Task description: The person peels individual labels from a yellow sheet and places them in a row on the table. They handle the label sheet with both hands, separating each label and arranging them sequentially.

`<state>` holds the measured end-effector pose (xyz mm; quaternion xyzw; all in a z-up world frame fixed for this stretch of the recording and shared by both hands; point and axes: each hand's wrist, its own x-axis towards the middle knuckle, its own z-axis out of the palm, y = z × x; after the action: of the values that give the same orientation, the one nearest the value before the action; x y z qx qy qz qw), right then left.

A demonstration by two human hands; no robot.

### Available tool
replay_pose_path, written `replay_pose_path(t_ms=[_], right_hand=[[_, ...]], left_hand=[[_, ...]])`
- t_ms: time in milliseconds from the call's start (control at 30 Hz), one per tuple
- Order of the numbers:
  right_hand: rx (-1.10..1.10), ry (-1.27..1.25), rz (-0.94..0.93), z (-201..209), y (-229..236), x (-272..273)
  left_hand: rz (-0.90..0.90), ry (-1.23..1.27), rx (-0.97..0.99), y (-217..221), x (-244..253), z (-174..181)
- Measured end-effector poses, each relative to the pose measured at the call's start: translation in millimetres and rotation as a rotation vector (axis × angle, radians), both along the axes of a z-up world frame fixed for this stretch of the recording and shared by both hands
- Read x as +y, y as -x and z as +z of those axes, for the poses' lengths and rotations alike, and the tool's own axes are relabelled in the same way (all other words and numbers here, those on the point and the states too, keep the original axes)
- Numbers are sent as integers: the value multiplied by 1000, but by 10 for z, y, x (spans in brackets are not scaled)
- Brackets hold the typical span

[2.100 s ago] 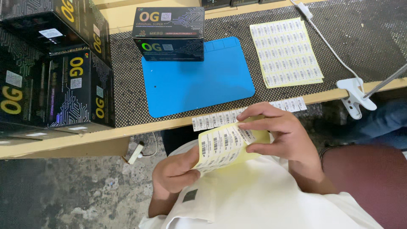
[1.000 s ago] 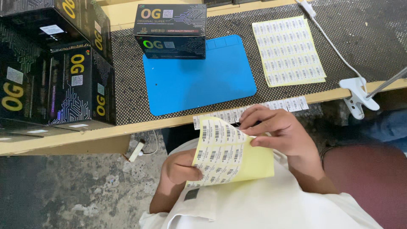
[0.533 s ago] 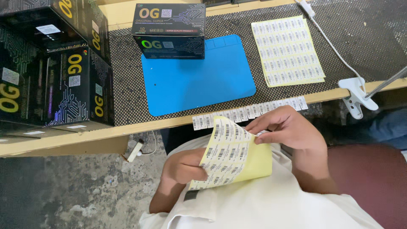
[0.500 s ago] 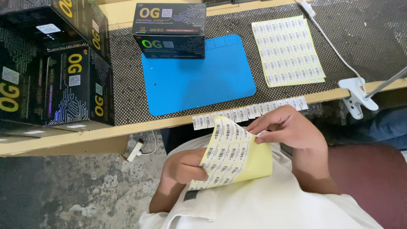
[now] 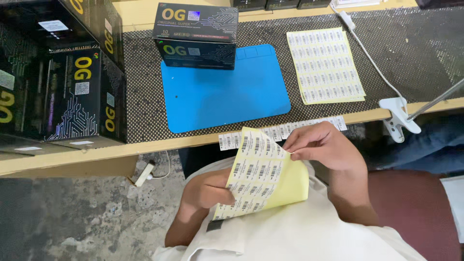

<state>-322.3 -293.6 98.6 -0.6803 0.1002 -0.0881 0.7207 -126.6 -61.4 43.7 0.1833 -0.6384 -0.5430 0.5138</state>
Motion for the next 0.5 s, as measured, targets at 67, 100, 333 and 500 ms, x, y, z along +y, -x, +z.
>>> replay_pose_path(t_ms=[67,100,333,500], right_hand=[[-43,9,28,-89,-86,-80],[-87,12,52,-136,-122,-115],[-124,-105,117,-349,-337,-90],[-109,-170,154,-350,-478,-96]], left_hand=[[-19,-129,140,-7,19,-105],[-43,-265,280,-4,30,-162],[-23,-275,320,3,138,-385],[16,-211,317,-21,186,-506]])
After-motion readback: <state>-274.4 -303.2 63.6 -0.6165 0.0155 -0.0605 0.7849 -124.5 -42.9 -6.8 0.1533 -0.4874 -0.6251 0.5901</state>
